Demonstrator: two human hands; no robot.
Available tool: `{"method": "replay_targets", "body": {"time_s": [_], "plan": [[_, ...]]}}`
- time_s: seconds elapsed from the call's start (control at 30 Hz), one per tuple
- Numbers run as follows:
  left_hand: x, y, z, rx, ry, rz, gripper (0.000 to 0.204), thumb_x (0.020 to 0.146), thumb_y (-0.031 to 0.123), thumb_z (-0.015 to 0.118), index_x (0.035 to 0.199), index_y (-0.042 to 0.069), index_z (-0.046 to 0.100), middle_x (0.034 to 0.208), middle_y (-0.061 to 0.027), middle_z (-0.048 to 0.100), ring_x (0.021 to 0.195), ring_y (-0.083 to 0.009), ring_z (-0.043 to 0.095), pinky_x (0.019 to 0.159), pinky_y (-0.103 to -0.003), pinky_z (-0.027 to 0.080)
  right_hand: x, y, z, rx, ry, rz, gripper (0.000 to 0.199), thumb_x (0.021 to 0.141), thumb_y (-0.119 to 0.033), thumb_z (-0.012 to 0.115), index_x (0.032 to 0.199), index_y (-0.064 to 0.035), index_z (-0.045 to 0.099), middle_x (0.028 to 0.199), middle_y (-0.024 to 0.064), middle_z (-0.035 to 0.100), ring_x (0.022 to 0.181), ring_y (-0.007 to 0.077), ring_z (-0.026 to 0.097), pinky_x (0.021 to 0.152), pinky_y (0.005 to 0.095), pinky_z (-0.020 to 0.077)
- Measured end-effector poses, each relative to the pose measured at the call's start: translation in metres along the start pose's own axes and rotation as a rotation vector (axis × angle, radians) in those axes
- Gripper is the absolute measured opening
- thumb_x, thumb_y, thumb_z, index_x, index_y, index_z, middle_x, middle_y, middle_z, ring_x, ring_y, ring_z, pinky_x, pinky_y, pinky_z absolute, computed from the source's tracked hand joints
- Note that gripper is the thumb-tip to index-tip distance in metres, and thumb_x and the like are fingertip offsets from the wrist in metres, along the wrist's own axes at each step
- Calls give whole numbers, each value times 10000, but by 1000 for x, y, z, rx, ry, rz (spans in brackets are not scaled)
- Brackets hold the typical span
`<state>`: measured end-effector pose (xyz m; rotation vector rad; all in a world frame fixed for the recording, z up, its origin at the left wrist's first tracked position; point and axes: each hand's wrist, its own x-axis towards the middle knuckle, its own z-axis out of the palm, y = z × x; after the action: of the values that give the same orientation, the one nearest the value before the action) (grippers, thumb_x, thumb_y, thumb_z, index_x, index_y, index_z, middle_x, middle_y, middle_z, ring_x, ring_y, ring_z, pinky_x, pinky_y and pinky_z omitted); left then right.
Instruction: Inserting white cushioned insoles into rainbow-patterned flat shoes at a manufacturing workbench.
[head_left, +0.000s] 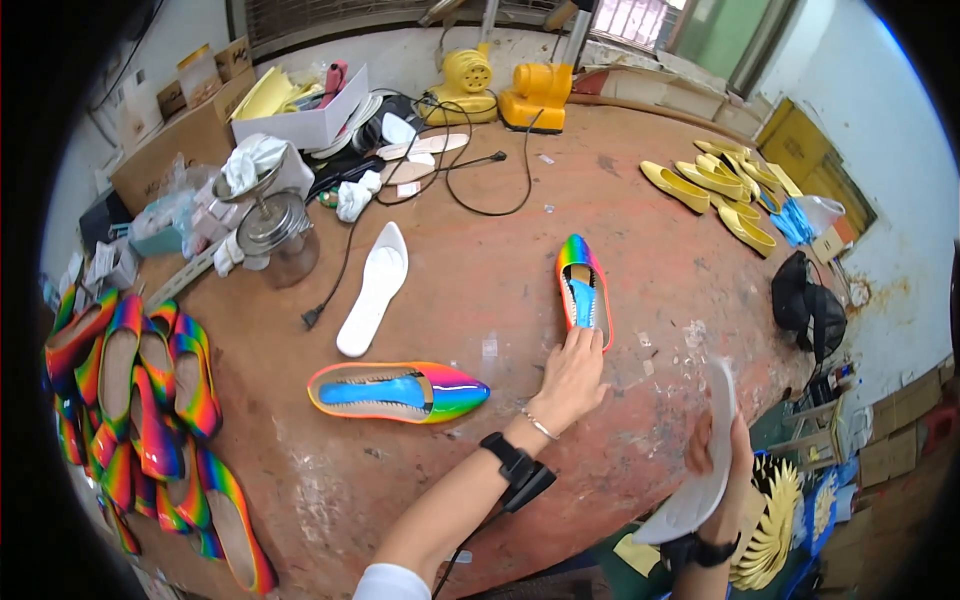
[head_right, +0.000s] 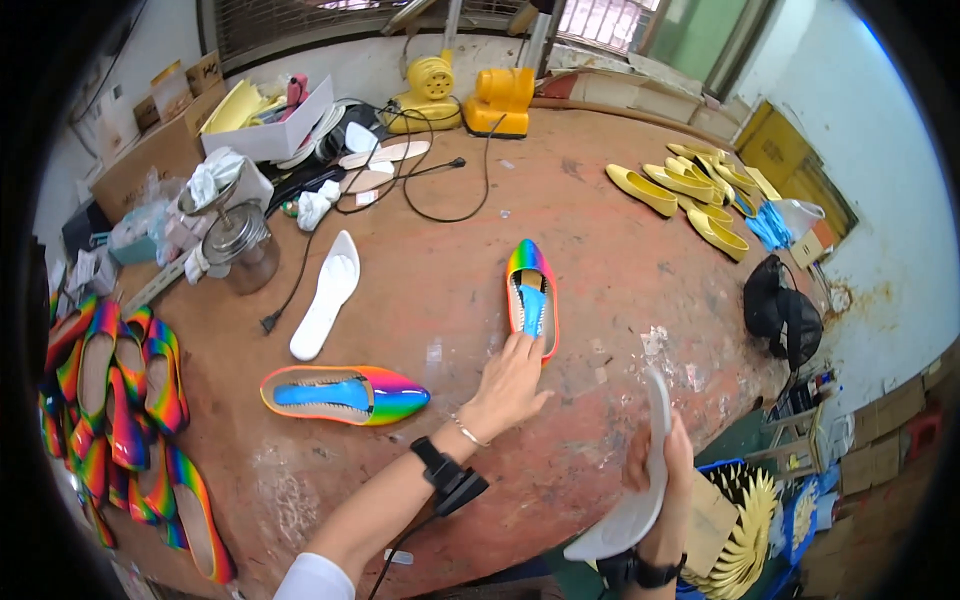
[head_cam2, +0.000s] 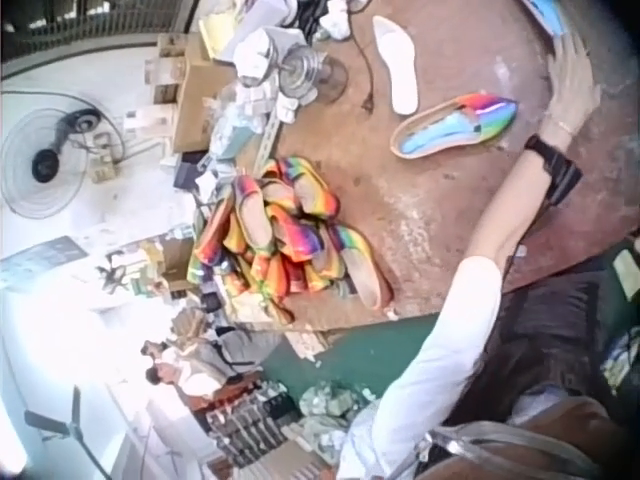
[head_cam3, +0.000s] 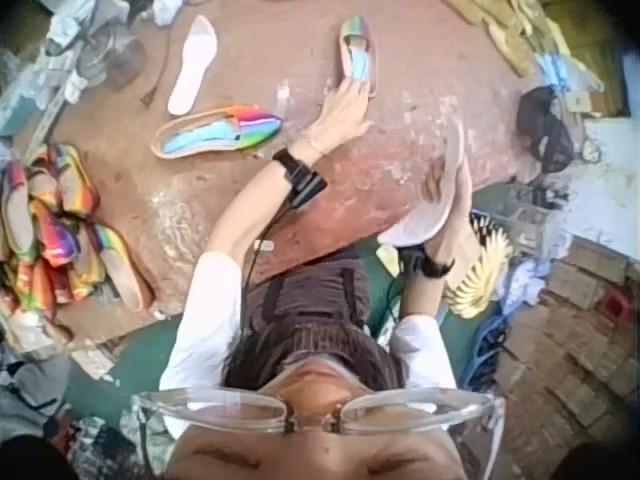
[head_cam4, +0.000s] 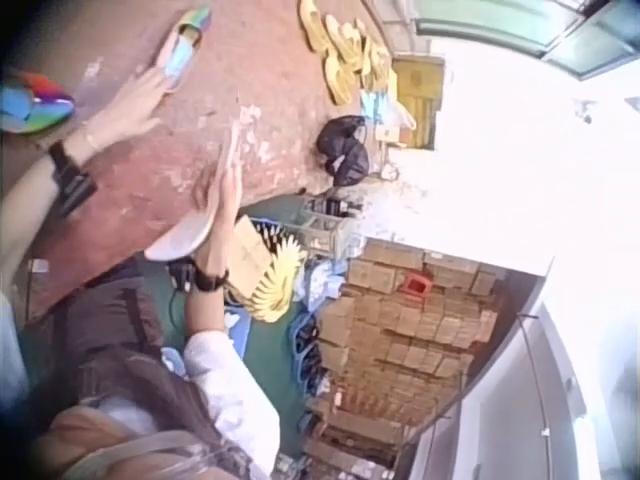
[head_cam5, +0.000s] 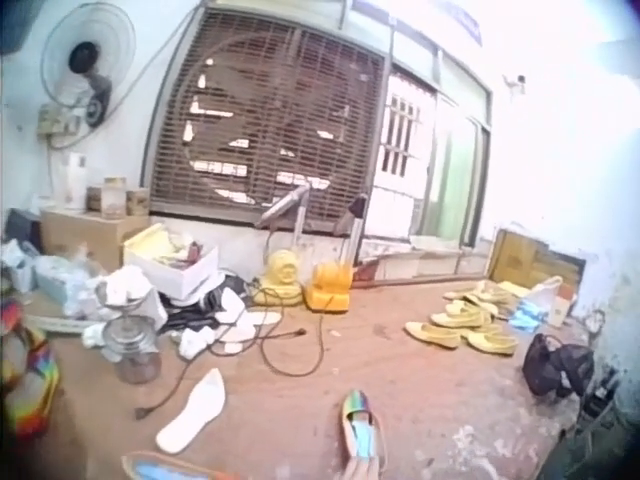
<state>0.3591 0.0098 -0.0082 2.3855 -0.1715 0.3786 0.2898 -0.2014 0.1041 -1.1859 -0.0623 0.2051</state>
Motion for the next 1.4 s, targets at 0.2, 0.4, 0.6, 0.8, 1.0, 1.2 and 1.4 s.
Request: {"method": "replay_targets", "body": {"time_s": [0.2, 0.4, 0.6, 0.8, 1.0, 1.2, 1.4], "plan": [[-93, 10, -27, 130, 136, 146, 242, 801, 268, 784, 880, 62, 683, 803, -61, 643, 868, -288, 609, 720, -400, 462, -37, 21, -54, -234, 84, 195, 427, 1041, -382, 505, 1082, 32, 602, 860, 52, 589, 565, 99, 500, 505, 247, 405], [-312, 29, -139, 61, -96, -100, 190, 735, 120, 828, 789, 60, 655, 1050, -117, 649, 1106, -326, 586, 965, -463, 464, -53, 49, -30, -836, -172, -24, 387, 1001, -254, 508, 1190, 67, 613, 1025, 134, 642, 886, 220, 579, 809, 343, 454], [-417, 33, -170, 311, -35, -414, 276, 723, 141, 847, 842, 31, 624, 1474, -262, 426, 1396, -470, 379, 1118, -531, 362, -101, 129, 69, -943, -965, -605, 349, 703, -149, 690, 1033, -40, 719, 1111, 86, 637, 1072, 270, 555, 865, 418, 433], [-427, 5, -134, 137, 269, -306, 970, 684, 443, 890, 1424, 71, 386, 1523, -284, 359, 1401, -460, 377, 1151, -551, 312, -138, 192, 119, -860, -1095, -519, 236, 678, -127, 697, 897, -81, 771, 1082, 49, 669, 1034, 205, 572, 864, 352, 434], [-434, -4, -114, -182, 433, -385, 1225, 686, 595, 846, 1539, 82, 131, 1497, -328, 337, 1368, -434, 413, 1117, -534, 371, -156, 210, 130, -839, -1022, -412, 238, 664, -119, 726, 898, -112, 772, 1099, 7, 688, 995, 178, 593, 853, 350, 452], [-442, -9, -112, -253, 435, -345, 1272, 696, 610, 832, 1550, 116, 29, 1477, -345, 348, 1342, -447, 429, 1098, -525, 388, -169, 225, 146, -854, -991, -413, 243, 665, -103, 712, 901, -91, 767, 1133, 27, 679, 1039, 215, 596, 837, 366, 469], [-444, -13, -112, -216, 390, -304, 1239, 732, 590, 816, 1563, 137, 16, 1485, -355, 338, 1348, -452, 427, 1095, -534, 377, -173, 226, 146, -888, -1014, -407, 304, 677, -115, 682, 960, -26, 747, 1116, 95, 622, 1028, 244, 565, 812, 360, 467]]}}
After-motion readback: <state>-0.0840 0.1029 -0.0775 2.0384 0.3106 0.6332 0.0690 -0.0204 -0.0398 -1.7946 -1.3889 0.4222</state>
